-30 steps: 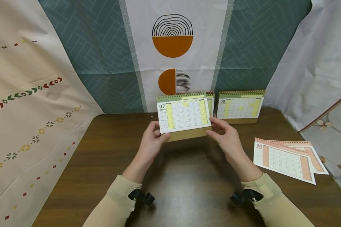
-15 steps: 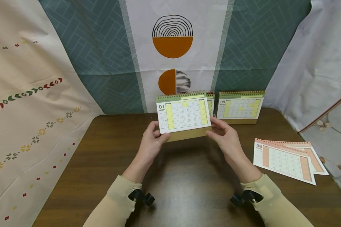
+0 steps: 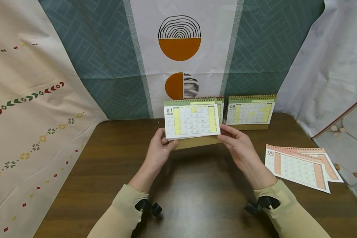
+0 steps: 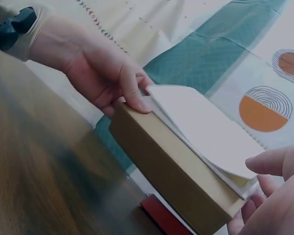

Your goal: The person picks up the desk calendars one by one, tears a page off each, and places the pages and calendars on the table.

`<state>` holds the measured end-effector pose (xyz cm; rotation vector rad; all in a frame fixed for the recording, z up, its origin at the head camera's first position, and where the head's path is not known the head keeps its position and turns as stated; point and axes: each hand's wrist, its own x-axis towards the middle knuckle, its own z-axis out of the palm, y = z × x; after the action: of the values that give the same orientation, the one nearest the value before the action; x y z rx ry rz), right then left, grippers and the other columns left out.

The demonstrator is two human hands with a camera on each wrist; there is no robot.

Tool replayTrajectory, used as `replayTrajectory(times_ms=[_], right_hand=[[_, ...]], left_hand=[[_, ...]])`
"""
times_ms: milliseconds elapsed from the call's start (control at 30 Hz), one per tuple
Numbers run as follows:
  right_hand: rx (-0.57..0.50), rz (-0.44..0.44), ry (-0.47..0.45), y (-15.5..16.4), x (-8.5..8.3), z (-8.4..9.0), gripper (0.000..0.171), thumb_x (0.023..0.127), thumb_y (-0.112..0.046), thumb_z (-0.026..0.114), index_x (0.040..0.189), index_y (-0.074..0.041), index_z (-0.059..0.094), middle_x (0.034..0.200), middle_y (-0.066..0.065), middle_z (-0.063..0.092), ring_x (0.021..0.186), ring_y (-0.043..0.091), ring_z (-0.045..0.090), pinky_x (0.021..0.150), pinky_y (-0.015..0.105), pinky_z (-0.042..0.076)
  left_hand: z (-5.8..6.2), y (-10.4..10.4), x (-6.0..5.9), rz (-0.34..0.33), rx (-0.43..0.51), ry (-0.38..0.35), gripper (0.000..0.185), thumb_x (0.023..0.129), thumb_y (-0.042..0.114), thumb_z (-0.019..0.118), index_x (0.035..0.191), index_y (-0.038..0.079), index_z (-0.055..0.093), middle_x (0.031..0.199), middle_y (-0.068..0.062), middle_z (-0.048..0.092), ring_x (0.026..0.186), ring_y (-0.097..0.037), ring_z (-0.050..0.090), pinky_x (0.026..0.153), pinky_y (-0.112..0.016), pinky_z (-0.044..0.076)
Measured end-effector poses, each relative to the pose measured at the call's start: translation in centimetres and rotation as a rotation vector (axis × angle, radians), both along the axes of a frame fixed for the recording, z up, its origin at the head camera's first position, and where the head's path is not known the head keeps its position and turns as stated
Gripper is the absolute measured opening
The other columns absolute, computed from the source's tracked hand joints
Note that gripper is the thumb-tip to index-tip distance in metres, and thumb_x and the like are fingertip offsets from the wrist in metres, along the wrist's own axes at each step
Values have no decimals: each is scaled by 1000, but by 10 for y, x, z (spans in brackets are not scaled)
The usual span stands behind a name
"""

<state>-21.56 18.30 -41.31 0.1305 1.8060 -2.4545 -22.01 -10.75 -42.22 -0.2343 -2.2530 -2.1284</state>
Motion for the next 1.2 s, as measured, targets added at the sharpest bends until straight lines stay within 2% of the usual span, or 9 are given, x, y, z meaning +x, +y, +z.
replayTrajectory(times_ms=[67, 167, 300, 400, 467, 567, 767, 867, 1200], right_hand=[[4, -16, 6, -1, 0, -1, 58, 106, 1, 70, 160, 6, 48, 139, 7, 55, 126, 18, 54, 106, 23, 49], [95, -42, 43, -2, 0, -4, 57, 104, -2, 75, 157, 4, 53, 135, 5, 60, 124, 19, 56, 104, 24, 47], [350, -76, 193, -2, 1, -8, 56, 102, -11, 82, 153, -4, 62, 143, 4, 58, 129, 22, 58, 105, 29, 50], [530, -126, 336, -1, 1, -10, 53, 100, -16, 86, 149, -5, 67, 147, 7, 55, 130, 26, 60, 110, 41, 52], [600, -158, 400, 0, 0, -11, 52, 99, -18, 87, 146, -5, 69, 147, 9, 56, 130, 27, 61, 114, 49, 50], [624, -182, 437, 0, -1, -11, 54, 99, -20, 87, 148, -6, 68, 144, 10, 58, 129, 25, 60, 113, 53, 50], [617, -185, 436, -1, -3, -10, 58, 101, -22, 85, 154, -12, 64, 144, 7, 59, 125, 20, 60, 107, 37, 52], [609, -176, 436, -1, -3, -11, 57, 102, -22, 84, 155, -11, 64, 145, 7, 59, 125, 21, 60, 106, 32, 51], [593, -157, 436, -1, -4, -15, 65, 105, -20, 80, 163, -10, 53, 148, 11, 58, 126, 27, 62, 106, 30, 50]], left_hand=[[-1, 0, 0, -7, -3, 1, 43, 100, -11, 70, 138, 1, 54, 109, -21, 80, 79, -17, 66, 69, -26, 49], [-1, 1, 0, -19, -4, 0, 44, 100, -13, 69, 140, -1, 53, 118, -23, 79, 90, -19, 71, 79, -28, 55], [-2, 1, 0, -27, -2, 0, 45, 100, -13, 68, 140, -2, 52, 121, -23, 79, 92, -20, 72, 82, -28, 56], [-1, 1, 0, -23, -2, -5, 44, 101, -11, 69, 141, -1, 53, 119, -22, 79, 91, -20, 72, 81, -28, 56], [0, 1, 0, -21, -3, -11, 44, 101, -10, 70, 141, 0, 53, 118, -21, 79, 91, -20, 73, 81, -29, 57], [1, 2, 0, -22, -4, -16, 45, 101, -11, 70, 141, 0, 53, 119, -22, 79, 92, -20, 73, 81, -28, 56], [1, 1, 0, -22, -2, -21, 46, 100, -12, 69, 142, -2, 52, 121, -24, 78, 95, -20, 73, 83, -27, 56], [0, 1, 1, -21, -2, -20, 46, 100, -12, 68, 142, -3, 52, 121, -24, 78, 95, -20, 73, 83, -26, 56], [2, 1, 1, -27, -1, -22, 46, 99, -13, 68, 141, -1, 53, 120, -24, 79, 95, -19, 73, 83, -27, 57]])
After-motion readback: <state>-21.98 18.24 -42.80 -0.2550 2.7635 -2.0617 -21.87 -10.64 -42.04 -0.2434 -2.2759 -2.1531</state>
